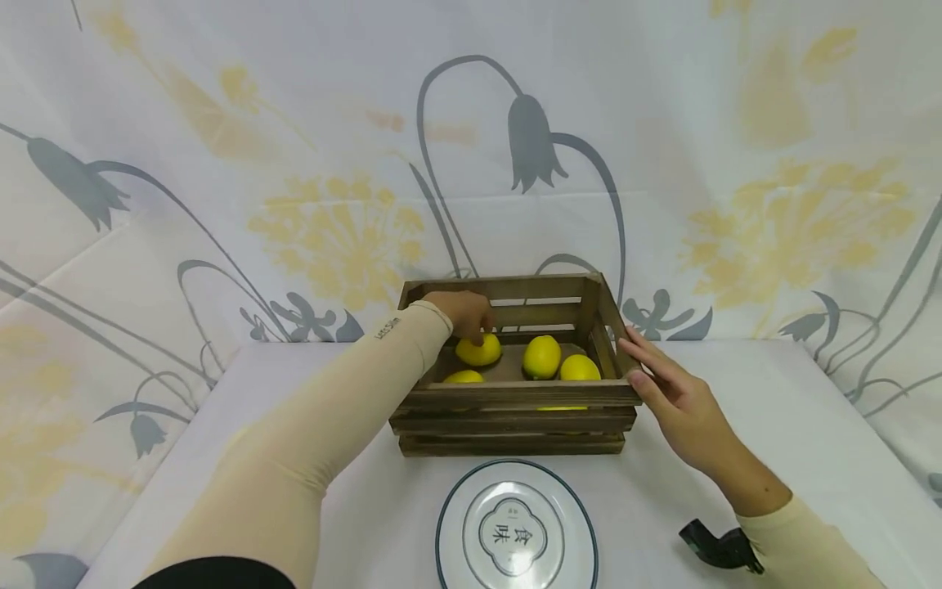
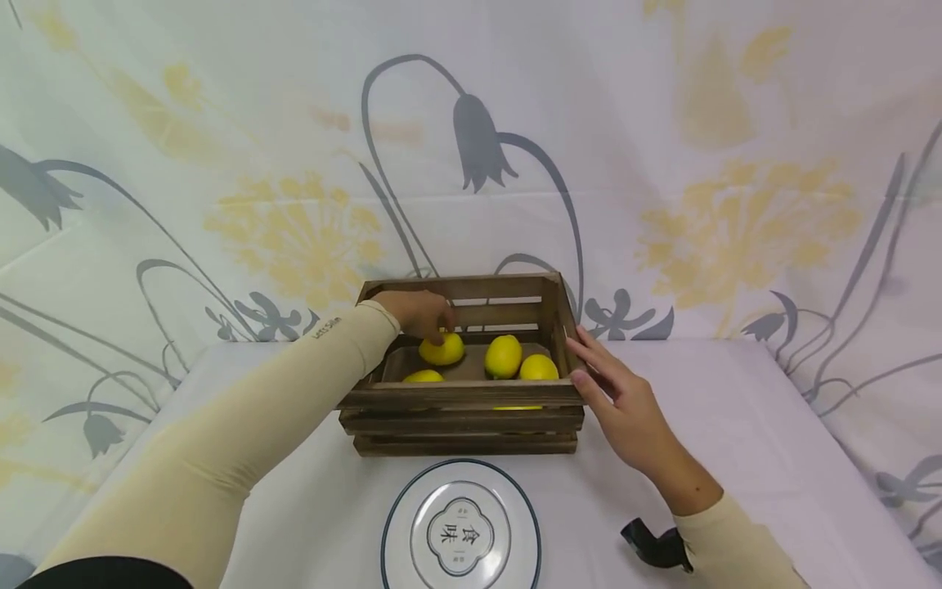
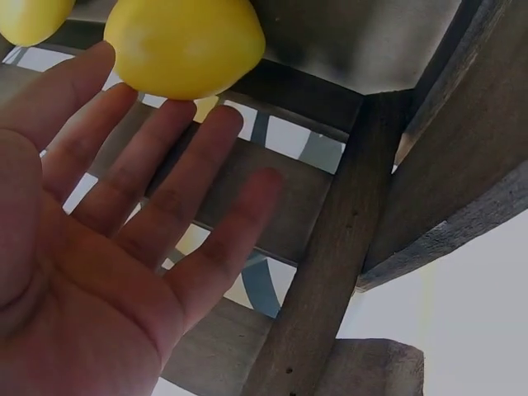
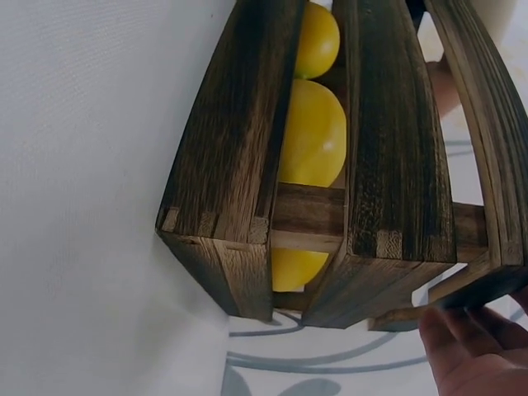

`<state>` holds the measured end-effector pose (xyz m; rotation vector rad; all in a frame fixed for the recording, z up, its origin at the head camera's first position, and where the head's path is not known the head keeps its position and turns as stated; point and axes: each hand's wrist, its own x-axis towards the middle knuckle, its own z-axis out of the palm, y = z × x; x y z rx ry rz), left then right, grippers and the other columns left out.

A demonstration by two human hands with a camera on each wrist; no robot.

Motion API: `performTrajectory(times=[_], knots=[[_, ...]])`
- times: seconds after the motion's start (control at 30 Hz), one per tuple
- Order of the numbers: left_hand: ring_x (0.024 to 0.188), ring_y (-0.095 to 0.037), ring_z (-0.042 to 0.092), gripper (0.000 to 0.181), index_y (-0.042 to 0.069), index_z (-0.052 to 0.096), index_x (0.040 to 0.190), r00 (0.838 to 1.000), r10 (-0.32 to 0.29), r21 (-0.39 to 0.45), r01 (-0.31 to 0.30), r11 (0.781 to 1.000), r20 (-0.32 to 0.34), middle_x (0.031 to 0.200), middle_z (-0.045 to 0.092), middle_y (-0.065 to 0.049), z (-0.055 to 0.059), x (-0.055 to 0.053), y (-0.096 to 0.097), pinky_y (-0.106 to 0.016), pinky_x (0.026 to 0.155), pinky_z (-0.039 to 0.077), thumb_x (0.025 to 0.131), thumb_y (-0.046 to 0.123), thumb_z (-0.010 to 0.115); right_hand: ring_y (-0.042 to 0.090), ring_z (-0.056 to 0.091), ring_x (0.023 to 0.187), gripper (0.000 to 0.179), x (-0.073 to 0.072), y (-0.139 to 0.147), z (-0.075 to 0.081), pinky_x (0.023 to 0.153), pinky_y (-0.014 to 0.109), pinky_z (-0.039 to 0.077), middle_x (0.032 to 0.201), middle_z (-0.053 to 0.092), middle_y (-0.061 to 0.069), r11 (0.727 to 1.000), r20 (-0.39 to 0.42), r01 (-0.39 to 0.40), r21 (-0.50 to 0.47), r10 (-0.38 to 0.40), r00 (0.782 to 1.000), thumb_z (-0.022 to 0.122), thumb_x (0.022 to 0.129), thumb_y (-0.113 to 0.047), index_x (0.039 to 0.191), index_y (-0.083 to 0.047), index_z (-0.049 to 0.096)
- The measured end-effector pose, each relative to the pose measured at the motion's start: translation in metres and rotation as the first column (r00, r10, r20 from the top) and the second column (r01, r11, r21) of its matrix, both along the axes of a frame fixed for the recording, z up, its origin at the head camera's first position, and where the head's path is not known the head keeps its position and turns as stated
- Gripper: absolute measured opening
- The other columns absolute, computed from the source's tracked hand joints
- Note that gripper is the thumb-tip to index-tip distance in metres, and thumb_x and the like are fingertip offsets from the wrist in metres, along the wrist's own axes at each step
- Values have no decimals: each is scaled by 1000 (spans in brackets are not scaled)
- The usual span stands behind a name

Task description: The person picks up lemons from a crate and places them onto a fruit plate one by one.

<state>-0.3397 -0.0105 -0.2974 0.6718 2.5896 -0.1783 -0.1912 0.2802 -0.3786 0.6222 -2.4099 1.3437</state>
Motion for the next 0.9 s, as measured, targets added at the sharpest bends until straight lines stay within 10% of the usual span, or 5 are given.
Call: performTrajectory(times=[0.9], knots=[[133, -22, 53, 50, 21, 58, 141, 999, -36, -47, 35, 998, -22, 147, 55, 1, 0, 1, 11, -42, 106, 49, 94, 31, 70, -9, 32, 142, 47, -2, 5, -2, 102, 2, 34, 161, 36, 2, 999, -47, 14, -30, -16, 999, 53, 102, -2, 148, -12, 50]])
